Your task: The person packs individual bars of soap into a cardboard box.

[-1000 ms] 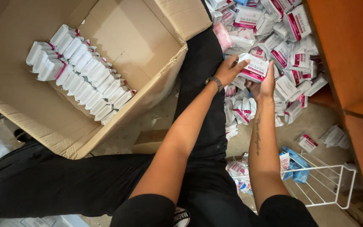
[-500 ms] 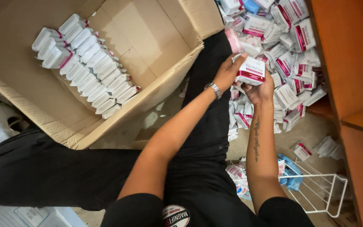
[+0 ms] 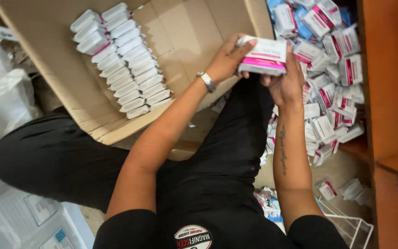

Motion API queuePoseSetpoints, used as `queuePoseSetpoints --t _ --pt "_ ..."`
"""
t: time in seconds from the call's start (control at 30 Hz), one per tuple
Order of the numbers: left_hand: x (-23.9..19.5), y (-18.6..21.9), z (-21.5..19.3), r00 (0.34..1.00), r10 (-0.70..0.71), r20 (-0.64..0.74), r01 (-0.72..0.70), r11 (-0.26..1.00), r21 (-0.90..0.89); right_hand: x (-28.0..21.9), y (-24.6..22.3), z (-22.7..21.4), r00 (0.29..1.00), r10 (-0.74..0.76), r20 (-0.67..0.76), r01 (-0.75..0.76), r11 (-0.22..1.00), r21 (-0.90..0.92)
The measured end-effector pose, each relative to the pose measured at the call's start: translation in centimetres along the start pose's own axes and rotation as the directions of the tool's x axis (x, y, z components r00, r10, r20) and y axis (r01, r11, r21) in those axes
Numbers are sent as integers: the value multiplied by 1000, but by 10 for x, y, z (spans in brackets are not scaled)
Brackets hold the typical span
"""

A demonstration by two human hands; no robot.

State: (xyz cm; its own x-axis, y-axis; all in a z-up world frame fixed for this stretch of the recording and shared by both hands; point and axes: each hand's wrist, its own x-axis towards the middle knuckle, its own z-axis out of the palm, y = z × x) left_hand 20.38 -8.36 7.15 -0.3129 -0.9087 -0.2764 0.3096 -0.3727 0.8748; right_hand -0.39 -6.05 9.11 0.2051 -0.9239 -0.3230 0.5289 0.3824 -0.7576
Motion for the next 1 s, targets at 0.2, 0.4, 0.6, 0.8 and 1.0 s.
queuePoseSetpoints --t 0.2,0.4,0.6,0.8,1.0 --pt "-13 11 -83 972 144 -184 -130 988 84 24 3 95 977 24 213 31 967 -253" --pt "-31 0 -169 952 -41 -304 -48 959 -280 81 46 149 941 166 294 25 834 -552" --pt "8 -94 -299 721 107 -685 -93 994 57 135 113 203 901 227 369 132 669 -732" --pt "-4 -121 -353 273 -81 -958 -23 996 -91 170 206 246 890 262 374 146 614 -776" --pt "-22 -157 -408 -29 -210 -977 -366 912 -185 184 284 273 917 201 345 241 411 -879"
